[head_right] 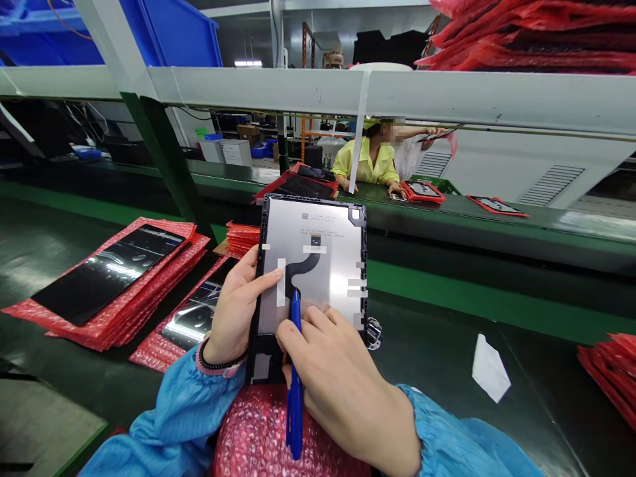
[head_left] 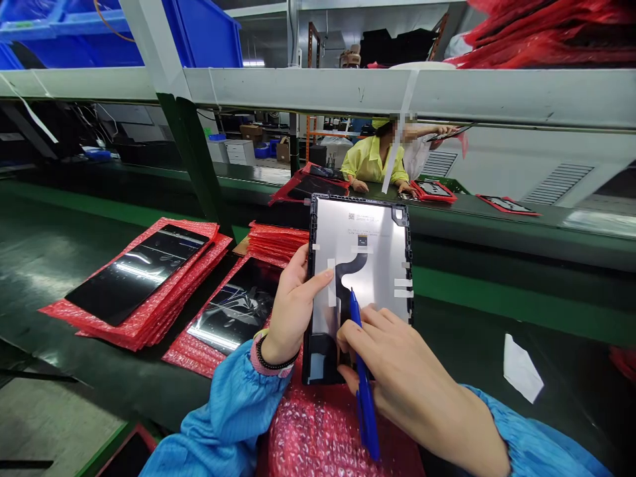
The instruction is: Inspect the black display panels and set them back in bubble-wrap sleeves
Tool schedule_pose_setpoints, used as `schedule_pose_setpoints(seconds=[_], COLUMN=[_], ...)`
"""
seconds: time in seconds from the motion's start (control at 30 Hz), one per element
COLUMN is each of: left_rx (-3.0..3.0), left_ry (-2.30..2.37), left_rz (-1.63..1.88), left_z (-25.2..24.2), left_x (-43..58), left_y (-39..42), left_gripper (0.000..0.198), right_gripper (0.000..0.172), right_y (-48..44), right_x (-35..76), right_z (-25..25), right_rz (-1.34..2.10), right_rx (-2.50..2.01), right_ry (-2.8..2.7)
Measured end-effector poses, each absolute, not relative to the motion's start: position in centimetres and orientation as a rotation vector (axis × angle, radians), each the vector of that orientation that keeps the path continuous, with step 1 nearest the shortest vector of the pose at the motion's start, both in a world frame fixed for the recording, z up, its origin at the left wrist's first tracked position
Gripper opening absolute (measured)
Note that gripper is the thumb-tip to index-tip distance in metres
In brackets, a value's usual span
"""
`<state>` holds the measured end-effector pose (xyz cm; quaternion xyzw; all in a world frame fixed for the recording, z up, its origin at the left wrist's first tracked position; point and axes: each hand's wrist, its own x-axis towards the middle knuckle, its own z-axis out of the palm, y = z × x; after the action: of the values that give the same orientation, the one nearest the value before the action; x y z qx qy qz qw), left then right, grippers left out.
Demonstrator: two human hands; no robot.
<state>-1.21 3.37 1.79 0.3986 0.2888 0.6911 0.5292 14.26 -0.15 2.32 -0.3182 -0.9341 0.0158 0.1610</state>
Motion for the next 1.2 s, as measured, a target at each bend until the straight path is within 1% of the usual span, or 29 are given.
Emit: schedule_pose_setpoints(seconds=[0.17,0.27,0.33,0.37,0.47,0.53,0.67,0.73,0.93,1.1,1.2], left_rx=[0.943,0.932,0.926,0.921,0.896,0.879,0.872,0.881,0.918,0.929,0.925], left_ry=[0.704,0.714,0.732,0.743,0.739,0.708,0.679,0.681,0.749,0.799,0.841], left_rz=[1.663,1.647,1.630,1.627,1.625,1.623,1.645,1.643,1.623,1.619,1.615], left_z=[1.8,1.9,2.0,2.1,2.4,2.4,2.4,2.5,2.9,3.0,3.0], left_x=[-1.3,-1.6,-1.9,-2.1,-2.5,-2.6,-2.8,-2.9,-2.8,-2.4,-2.3], left_y=[3.5,3.7,3.7,3.7,3.6,3.5,3.1,2.9,2.4,2.2,2.1], left_gripper=[0.034,0.034,0.033,0.033,0.037,0.038,0.039,0.037,0.041,0.046,0.049], right_gripper=[0.028,0.034,0.036,0.035,0.030,0.027,0.015,0.013,0.024,0.018,0.018], right_y=[-0.1,-0.1,-0.1,-0.2,-0.4,-0.4,0.4,0.9,1.1,0.3,0.3], right_x=[15.1,16.0,16.7,17.1,18.4,19.0,20.1,20.6,21.2,20.9,20.9], right_z=[2.2,2.6,2.8,2.9,2.7,2.3,1.4,1.0,0.3,0.6,1.1], right_rz=[0.107,0.420,0.639,0.689,0.662,0.614,0.541,0.605,1.140,1.146,1.139], right_rx=[-0.984,-0.954,-0.827,-0.748,-0.566,-0.551,-0.755,-0.868,-0.937,-0.937,-0.980], right_ry=[-2.661,-2.570,-2.402,-2.285,-1.888,-1.660,-1.320,-1.212,-1.375,-1.473,-1.578])
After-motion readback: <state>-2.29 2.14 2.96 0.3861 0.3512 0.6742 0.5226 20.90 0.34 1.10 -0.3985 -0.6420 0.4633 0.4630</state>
